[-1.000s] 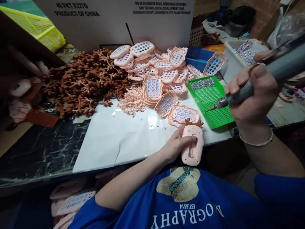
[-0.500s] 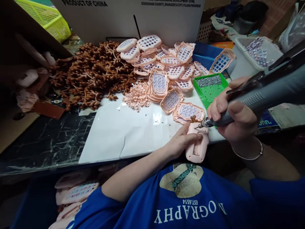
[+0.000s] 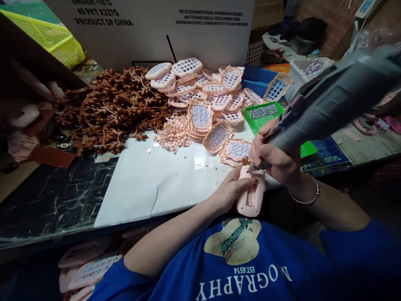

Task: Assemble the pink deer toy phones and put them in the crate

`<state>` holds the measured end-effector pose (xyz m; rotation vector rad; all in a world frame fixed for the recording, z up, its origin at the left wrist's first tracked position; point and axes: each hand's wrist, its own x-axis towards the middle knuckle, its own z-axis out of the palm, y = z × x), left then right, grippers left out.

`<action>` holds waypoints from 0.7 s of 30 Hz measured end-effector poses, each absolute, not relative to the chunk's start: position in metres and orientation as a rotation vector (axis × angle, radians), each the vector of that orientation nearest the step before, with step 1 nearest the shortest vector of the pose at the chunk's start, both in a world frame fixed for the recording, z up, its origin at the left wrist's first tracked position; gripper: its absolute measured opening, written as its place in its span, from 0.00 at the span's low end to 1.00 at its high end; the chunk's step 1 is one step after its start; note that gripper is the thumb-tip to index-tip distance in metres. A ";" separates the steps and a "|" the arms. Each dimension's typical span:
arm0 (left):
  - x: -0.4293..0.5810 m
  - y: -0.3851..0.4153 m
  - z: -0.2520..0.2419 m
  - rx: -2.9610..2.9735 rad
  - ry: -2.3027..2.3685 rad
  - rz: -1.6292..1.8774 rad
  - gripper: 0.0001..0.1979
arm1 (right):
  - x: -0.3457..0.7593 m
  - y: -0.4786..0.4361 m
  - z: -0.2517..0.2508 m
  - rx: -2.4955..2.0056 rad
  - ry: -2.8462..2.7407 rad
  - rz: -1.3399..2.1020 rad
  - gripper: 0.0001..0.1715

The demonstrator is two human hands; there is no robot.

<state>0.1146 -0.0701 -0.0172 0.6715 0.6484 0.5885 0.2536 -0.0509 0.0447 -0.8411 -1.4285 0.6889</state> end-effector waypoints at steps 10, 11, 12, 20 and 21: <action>0.095 -0.089 -0.016 0.508 0.502 0.224 0.23 | 0.358 0.026 0.047 -0.942 -1.050 0.161 0.17; 0.095 -0.091 -0.018 0.466 0.472 0.189 0.24 | 0.368 0.035 0.040 -0.987 -1.038 0.138 0.18; 0.095 -0.092 -0.020 0.434 0.444 0.162 0.25 | 0.376 0.043 0.033 -1.018 -1.032 0.119 0.19; 0.094 -0.081 -0.016 0.440 0.425 0.363 0.21 | 0.387 0.056 0.013 -1.011 -1.010 0.107 0.22; 0.094 -0.079 -0.015 0.454 0.433 0.405 0.21 | 0.387 0.056 0.013 -1.008 -1.008 0.113 0.21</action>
